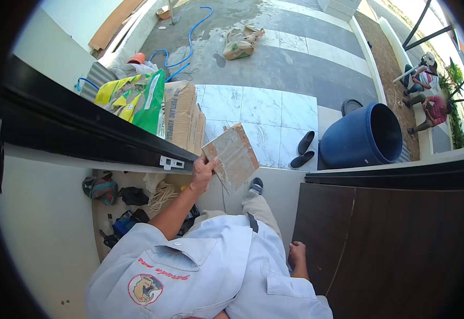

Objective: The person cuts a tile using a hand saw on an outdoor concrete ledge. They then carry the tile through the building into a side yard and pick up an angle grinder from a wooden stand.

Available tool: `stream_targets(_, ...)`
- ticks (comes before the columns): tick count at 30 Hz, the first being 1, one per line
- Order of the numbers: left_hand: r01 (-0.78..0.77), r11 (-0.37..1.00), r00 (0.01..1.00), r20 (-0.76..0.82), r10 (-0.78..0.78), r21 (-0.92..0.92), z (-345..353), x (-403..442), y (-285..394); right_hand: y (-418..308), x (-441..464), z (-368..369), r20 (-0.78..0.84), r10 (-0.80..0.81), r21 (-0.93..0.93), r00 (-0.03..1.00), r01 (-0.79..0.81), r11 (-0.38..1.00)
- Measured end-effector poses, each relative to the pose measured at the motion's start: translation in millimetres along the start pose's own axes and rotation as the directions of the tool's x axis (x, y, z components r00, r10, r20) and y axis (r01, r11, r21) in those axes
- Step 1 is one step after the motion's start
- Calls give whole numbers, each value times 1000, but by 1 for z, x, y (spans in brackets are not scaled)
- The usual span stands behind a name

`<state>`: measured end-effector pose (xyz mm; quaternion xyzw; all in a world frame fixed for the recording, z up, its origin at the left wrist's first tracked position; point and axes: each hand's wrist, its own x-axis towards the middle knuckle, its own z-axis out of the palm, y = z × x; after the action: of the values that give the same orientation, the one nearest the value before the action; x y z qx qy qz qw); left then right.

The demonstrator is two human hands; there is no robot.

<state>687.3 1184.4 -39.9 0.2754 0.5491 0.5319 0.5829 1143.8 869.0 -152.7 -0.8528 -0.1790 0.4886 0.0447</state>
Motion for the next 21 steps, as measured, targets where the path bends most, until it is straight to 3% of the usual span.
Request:
stream_targets(1, -42, 999, 998, -44, 43, 30, 5, 18, 9, -80, 16, -23, -63, -150, -12, 987, 150, 989)
stream_targets(2, -75, 995, 993, -92, 80, 62, 7, 34, 17, -135, 65, -43, -79, -469, -169, 880, 452, 876)
stream_targets(3, -107, 990, 983, -139, 119, 94, 9, 50, 25, -232, 57, -63, -79, -581, -239, 810, 550, 800)
stream_targets(5, -104, 994, 967, -229, 109, 34, 20, 73, 56, -408, 43, -87, 4, -667, -254, 745, 646, 720)
stream_targets(7, -148, 986, 946, -301, 118, -79, 20, 104, 67, -535, 88, -88, 38, -775, -271, 631, 753, 600)
stream_targets(9, -179, 981, 914, -381, 141, -68, 19, 137, 71, -641, 119, -72, 34, -833, -213, 553, 818, 535)
stream_targets(11, -240, 969, 869, -457, 189, -54, 18, 178, 76, -726, 124, -51, 111, -829, -257, 548, 821, 509)
stream_targets(13, -282, 939, 849, -507, 148, -198, 13, 238, 87, -791, 169, -23, 176, -822, -316, 542, 822, 475)
stream_targets(16, -311, 882, 813, -580, 54, -353, 12, 320, 120, -829, 241, -7, 283, -741, -350, 609, 785, 511)
stream_targets(18, -362, 847, 758, -652, 25, -389, 10, 367, 162, -819, 282, -8, 261, -556, -319, 789, 614, 722)
stream_targets(21, -401, 853, 716, -696, 63, -334, -21, 431, 188, -810, 292, -34, 381, -201, -375, 902, 350, 858)
